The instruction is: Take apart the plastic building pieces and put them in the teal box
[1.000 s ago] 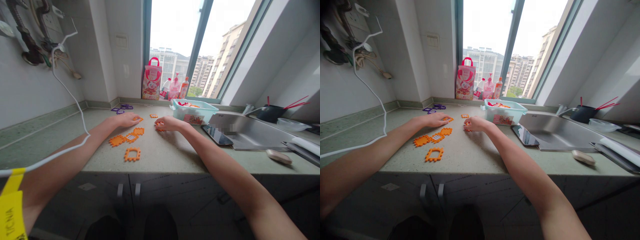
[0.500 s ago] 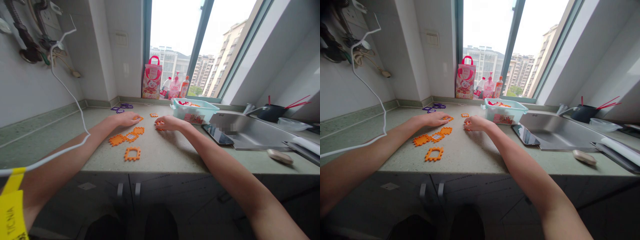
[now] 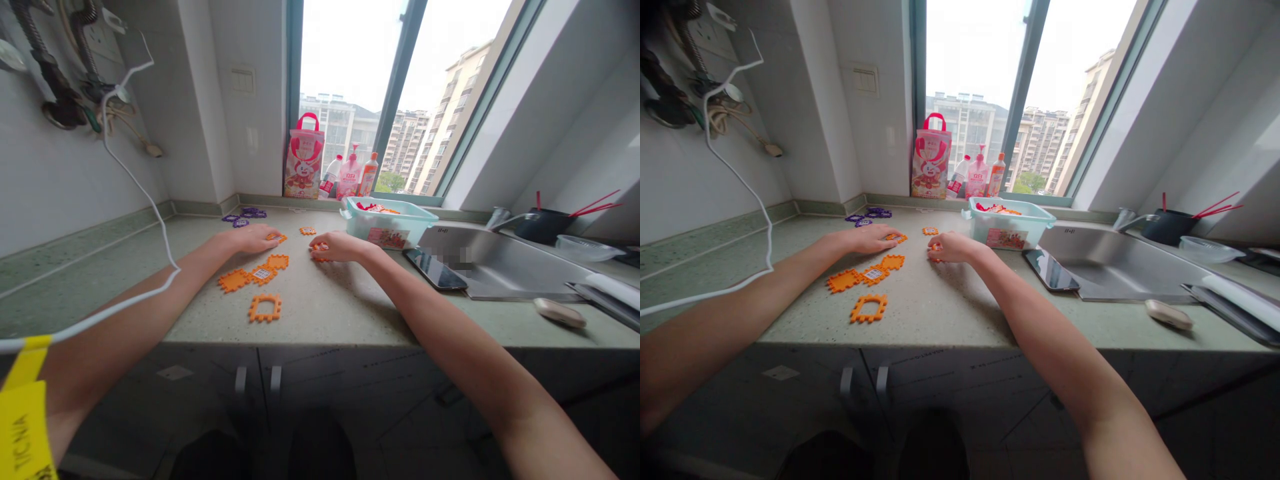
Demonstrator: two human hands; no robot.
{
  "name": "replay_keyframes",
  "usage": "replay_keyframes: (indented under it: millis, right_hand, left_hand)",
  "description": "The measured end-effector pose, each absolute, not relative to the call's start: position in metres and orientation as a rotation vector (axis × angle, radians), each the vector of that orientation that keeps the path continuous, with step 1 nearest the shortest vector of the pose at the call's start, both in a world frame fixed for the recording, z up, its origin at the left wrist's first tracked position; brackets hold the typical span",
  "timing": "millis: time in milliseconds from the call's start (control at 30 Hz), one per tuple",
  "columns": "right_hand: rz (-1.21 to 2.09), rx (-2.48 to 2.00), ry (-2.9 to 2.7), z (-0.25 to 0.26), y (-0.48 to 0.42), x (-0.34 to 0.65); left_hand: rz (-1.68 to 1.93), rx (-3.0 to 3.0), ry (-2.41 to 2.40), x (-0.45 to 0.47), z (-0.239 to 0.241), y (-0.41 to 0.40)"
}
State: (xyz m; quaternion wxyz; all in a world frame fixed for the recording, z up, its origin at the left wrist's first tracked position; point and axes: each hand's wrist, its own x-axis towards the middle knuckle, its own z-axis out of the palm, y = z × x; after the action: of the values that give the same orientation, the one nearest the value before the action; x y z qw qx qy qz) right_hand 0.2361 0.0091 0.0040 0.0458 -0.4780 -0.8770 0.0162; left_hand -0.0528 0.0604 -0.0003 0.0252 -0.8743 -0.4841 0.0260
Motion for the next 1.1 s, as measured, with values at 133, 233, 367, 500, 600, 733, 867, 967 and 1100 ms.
replay_keyframes:
  millis: [133,233,367,500,600,733,867,967,1100]
  right_hand:
    - [0.05,-1.471,-2.678,0.0049,0.008,0.2356]
    - [0.067,-1.479,-2.683,0.0059,0.0073,0.2352]
    - [0.058,-1.482,-2.685,0.0064,0.0068,0.2348]
    - [0.048,-1.475,-2.685,0.0054,0.0073,0.235]
    - [0.038,-1.465,-2.684,0.0042,0.0084,0.2354]
    - [0.036,-1.467,-2.689,0.0041,0.0088,0.2359]
    - [0.053,-1.489,-2.678,0.0059,0.0068,0.2355]
    - [0.066,-1.493,-2.673,0.0072,0.005,0.2346]
    - [0.084,-1.496,-2.678,0.0076,0.0045,0.2337]
  left_hand:
    - [0.084,-2.707,-1.488,-0.053,-0.0003,0.0602]
    - [0.076,-2.707,-1.479,-0.0532,-0.0014,0.0618]
    - [0.07,-2.71,-1.478,-0.0529,-0.0016,0.0621]
    - [0.079,-2.707,-1.479,-0.0521,-0.0009,0.0602]
    - [0.086,-2.696,-1.489,-0.0519,-0.0011,0.0602]
    - [0.082,-2.698,-1.493,-0.0522,-0.0014,0.0613]
    - [0.088,-2.7,-1.5,-0.052,-0.0012,0.0614]
    - [0.088,-2.707,-1.497,-0.0518,-0.001,0.061]
    - [0.084,-2.711,-1.504,-0.0518,-0.0007,0.0599]
